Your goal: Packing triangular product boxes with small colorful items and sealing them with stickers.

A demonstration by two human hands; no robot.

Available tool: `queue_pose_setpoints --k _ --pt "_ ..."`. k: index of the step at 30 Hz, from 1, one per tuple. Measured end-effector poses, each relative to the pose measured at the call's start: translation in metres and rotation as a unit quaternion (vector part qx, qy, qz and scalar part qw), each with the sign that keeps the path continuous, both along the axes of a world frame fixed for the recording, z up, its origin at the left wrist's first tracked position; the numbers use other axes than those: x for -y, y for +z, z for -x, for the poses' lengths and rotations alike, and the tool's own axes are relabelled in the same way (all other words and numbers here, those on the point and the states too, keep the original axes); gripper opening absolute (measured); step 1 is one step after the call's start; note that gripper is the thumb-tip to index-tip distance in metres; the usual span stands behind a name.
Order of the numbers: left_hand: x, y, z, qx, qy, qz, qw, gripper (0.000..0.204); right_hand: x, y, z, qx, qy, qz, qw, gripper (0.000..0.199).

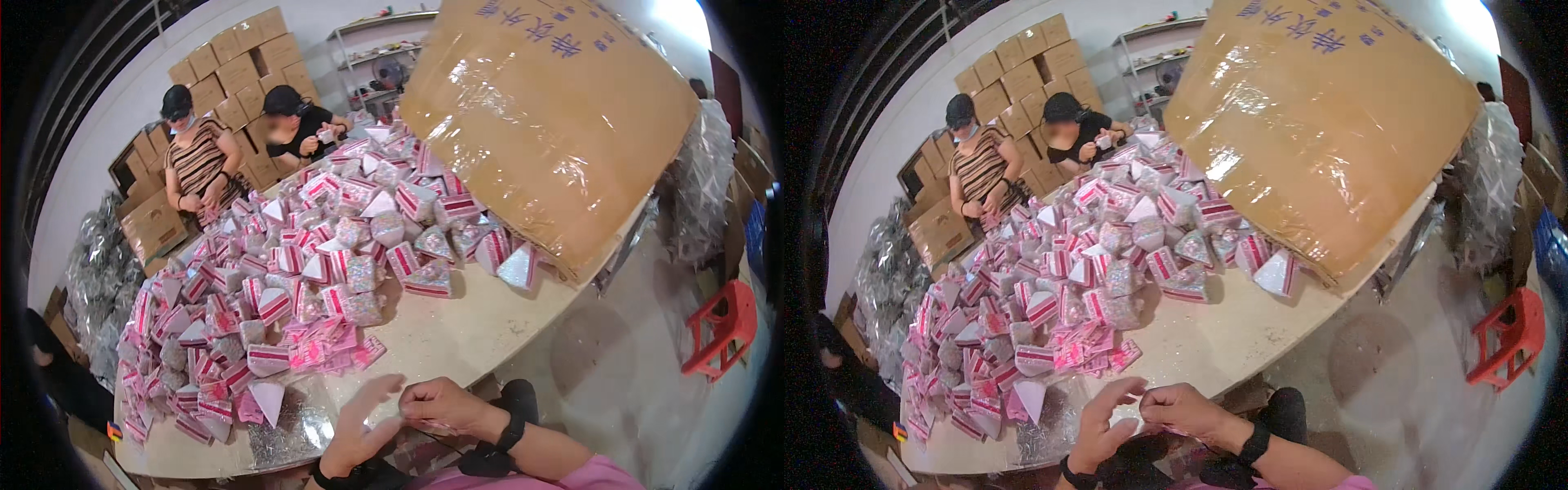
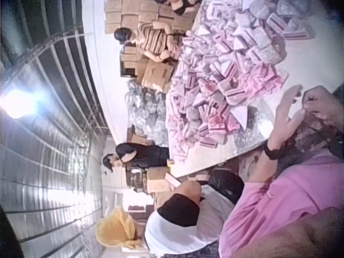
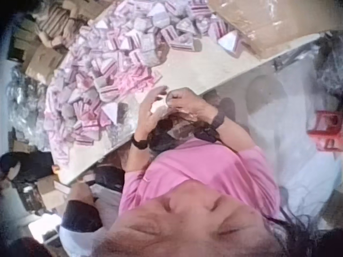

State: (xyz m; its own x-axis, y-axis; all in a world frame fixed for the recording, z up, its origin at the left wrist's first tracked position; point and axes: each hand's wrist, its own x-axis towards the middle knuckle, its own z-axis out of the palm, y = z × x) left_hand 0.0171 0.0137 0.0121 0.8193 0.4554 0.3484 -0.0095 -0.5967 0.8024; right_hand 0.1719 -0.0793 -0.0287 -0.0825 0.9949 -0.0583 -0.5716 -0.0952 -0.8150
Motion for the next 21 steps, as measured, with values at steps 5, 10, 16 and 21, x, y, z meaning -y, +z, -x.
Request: queue_pose_setpoints --k 5,10,16,21 --pt "-0.003 0.005 0.014 -0.051 -0.072 0.078 0.993 0.05 -0.003 -0.004 0.002 0.045 0.031 0.026 0.998 0.015" --pt "-0.001 0.002 0.026 -0.06 -0.014 -0.026 0.998 0.035 -0.007 -0.015 0.007 0.023 0.047 0.036 0.998 0.015" --pt "0.003 -0.009 0.032 -0.033 0.044 -0.161 0.985 0.008 -0.006 -0.012 0.008 -0.01 0.089 0.08 0.993 0.014" --pt "0.011 -0.024 0.029 -0.043 0.101 -0.072 0.991 0.008 -0.008 -0.01 0.021 0.001 0.032 0.028 0.999 0.02"
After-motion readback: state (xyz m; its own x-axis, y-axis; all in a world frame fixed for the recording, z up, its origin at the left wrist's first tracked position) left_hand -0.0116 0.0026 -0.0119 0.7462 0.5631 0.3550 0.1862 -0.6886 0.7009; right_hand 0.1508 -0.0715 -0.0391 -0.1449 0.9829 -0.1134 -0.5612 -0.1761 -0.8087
